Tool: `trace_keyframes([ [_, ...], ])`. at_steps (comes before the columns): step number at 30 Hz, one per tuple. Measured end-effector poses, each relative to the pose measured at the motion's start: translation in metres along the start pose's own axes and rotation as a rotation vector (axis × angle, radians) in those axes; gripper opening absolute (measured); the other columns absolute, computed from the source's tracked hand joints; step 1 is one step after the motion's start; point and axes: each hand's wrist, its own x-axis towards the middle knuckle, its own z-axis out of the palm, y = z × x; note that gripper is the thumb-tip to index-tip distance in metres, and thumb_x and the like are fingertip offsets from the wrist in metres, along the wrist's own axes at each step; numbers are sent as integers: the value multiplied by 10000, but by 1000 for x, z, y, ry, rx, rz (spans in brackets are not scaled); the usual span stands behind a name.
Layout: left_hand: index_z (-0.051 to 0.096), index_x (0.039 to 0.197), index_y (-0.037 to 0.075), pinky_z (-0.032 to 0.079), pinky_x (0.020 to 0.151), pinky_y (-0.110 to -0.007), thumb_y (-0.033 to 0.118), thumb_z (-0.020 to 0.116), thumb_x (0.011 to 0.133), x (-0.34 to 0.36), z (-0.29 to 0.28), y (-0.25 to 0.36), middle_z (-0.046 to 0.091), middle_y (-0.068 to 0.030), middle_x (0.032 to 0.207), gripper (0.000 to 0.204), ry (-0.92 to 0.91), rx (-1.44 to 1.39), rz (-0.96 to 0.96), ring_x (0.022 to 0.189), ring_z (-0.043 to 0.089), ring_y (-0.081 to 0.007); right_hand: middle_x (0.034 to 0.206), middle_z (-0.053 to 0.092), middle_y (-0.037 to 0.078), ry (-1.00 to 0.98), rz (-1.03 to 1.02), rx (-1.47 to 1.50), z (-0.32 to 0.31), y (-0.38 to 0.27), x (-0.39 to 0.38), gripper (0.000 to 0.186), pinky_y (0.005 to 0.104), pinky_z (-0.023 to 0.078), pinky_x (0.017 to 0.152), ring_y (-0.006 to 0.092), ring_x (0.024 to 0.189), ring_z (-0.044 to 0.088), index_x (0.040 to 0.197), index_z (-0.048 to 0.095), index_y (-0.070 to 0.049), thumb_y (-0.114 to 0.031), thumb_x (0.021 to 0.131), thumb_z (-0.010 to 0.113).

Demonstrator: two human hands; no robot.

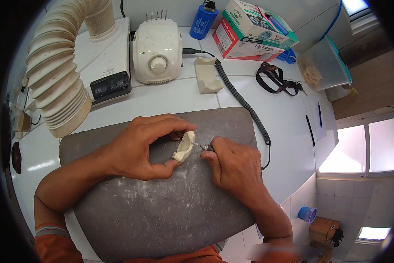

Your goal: Trimming excess plaster from a dental model using a hand tool.

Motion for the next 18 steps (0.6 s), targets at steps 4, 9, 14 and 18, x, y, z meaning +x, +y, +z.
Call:
trace_keyframes([
  [4, 659, 1534, -6, 633, 1066, -397, 65, 855, 784, 1, 1, -2, 745, -191, 1327, 779, -3, 22, 39, 1156, 784, -307, 770, 638, 123, -31, -31, -8, -2, 3, 0, 382, 475, 487, 563, 367, 623, 667, 940, 599, -73, -390, 1138, 678],
  [9, 662, 1545, -3, 633, 1054, -399, 61, 852, 787, 0, 1, -3, 747, -194, 1322, 784, -2, 34, 51, 1146, 787, -312, 763, 638, 122, 3, -3, 4, 1, 2, 0, 390, 477, 485, 562, 369, 628, 670, 942, 606, -73, -402, 1142, 668],
  [14, 661, 1549, -4, 630, 1048, -398, 62, 847, 793, 1, 0, -2, 749, -190, 1318, 782, -7, 34, 52, 1146, 787, -313, 763, 642, 125, -20, -18, 6, -1, 2, -1, 379, 471, 485, 563, 366, 622, 663, 959, 619, -67, -395, 1142, 672],
  [18, 661, 1547, -7, 627, 1047, -395, 65, 848, 795, 2, 1, -2, 750, -187, 1315, 779, -7, 26, 56, 1143, 785, -309, 763, 640, 125, -1, 0, 5, 1, 2, -1, 373, 467, 482, 562, 360, 615, 656, 956, 619, -71, -390, 1138, 680],
])
